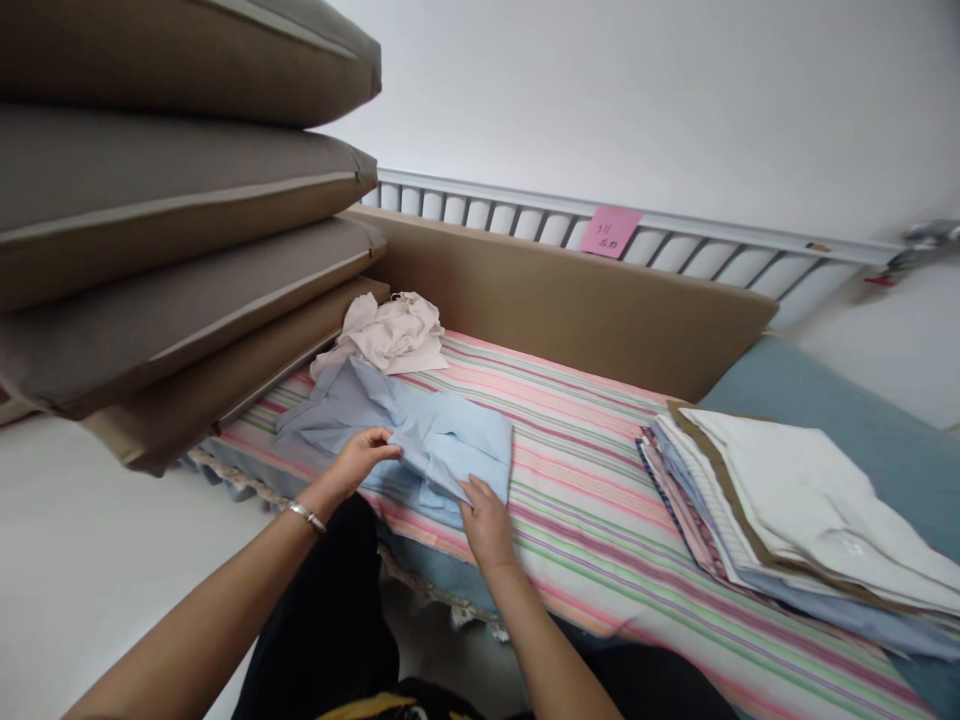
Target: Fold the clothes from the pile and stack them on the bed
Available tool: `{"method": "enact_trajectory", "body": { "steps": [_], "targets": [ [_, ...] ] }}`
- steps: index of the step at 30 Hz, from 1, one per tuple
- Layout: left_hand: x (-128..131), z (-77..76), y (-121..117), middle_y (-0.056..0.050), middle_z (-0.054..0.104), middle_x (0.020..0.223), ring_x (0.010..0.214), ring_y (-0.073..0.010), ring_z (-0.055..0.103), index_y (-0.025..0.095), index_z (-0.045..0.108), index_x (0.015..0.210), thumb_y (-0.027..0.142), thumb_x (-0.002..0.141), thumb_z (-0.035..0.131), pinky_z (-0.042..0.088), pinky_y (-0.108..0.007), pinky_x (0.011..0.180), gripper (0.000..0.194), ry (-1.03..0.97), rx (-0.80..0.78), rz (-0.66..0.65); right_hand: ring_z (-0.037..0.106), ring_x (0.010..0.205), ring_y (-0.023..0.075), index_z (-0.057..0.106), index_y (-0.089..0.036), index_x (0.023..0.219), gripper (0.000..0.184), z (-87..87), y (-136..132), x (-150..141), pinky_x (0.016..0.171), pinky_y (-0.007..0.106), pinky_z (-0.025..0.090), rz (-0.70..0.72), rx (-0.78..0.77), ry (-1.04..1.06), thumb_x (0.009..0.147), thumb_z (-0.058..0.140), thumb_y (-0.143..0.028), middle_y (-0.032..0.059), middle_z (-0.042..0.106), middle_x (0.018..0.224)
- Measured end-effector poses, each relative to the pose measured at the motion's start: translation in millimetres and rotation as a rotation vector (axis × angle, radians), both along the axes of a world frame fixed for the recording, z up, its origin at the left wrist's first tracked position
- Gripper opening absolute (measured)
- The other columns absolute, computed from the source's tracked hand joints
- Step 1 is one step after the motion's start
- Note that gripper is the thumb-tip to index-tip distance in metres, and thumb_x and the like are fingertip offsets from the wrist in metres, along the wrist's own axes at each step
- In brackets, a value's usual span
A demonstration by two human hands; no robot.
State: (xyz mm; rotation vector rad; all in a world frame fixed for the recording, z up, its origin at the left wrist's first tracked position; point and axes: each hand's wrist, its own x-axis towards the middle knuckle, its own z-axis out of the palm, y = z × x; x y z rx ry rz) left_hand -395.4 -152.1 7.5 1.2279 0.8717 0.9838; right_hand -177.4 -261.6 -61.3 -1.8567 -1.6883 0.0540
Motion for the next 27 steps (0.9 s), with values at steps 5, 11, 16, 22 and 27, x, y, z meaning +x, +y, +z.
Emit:
{"method": "enact_trajectory", "body": {
  "steps": [5,11,16,22,27],
  "targets": [
    [11.5,-36.7,-43.8,-0.004,0.066,0.079,0.073,-0.0145,0.063,0.015,0.059,0.079,0.016,0.073,0.068,0.050,-0.028,0.075,0.011,-0.415,-0.478,0.281,0.058,0.109,0.0231,0.065,-0.025,0.113,0.045,-7.1,-2.7,-6.3,0.093,0.039,0.047,-0.056,0.007,-0.094,0.076,0.048,-0.009,0.0073,0.059,0.124],
    [39.5,-52.2,-126.0,-0.006,0.066,0.083,0.080,-0.0166,0.066,0.016,0.059,0.081,0.019,0.081,0.065,0.050,-0.030,0.082,0.007,-0.426,-0.687,0.329,0.057,0.111,0.0236,0.064,-0.023,0.115,0.045,-6.0,-4.7,-7.4,0.094,0.039,0.046,-0.077,0.006,-0.098,0.077,0.045,-0.009,0.0086,0.058,0.125],
    [65.1,-36.1,-128.9,-0.012,0.068,0.089,0.083,-0.0188,0.066,0.013,0.063,0.082,0.030,0.085,0.059,0.048,-0.032,0.086,0.018,-0.407,-0.762,0.142,0.058,0.109,0.0246,0.064,-0.026,0.114,0.045,-8.5,-5.3,-6.5,0.091,0.040,0.048,-0.078,0.012,-0.092,0.077,0.045,-0.010,0.0078,0.058,0.126],
    [97.8,-27.4,-77.8,-0.007,0.067,0.077,0.067,-0.0152,0.063,0.012,0.063,0.079,0.017,0.085,0.056,0.052,-0.027,0.070,0.011,-0.503,-0.716,0.305,0.052,0.118,0.0256,0.060,-0.027,0.120,0.051,-16.1,-12.2,-8.9,0.097,0.046,0.042,0.000,0.050,-0.135,0.075,0.045,-0.007,0.0078,0.054,0.131],
    [95.4,-39.4,-52.8,-0.007,0.069,0.084,0.077,-0.0166,0.066,0.013,0.063,0.083,0.005,0.081,0.056,0.052,-0.027,0.075,0.011,-0.528,-0.564,0.274,0.033,0.134,0.0256,0.041,-0.027,0.137,0.056,-26.9,-25.3,-8.6,0.107,0.050,0.031,0.074,0.047,-0.204,0.082,0.048,-0.016,0.0064,0.039,0.144]
  ]
}}
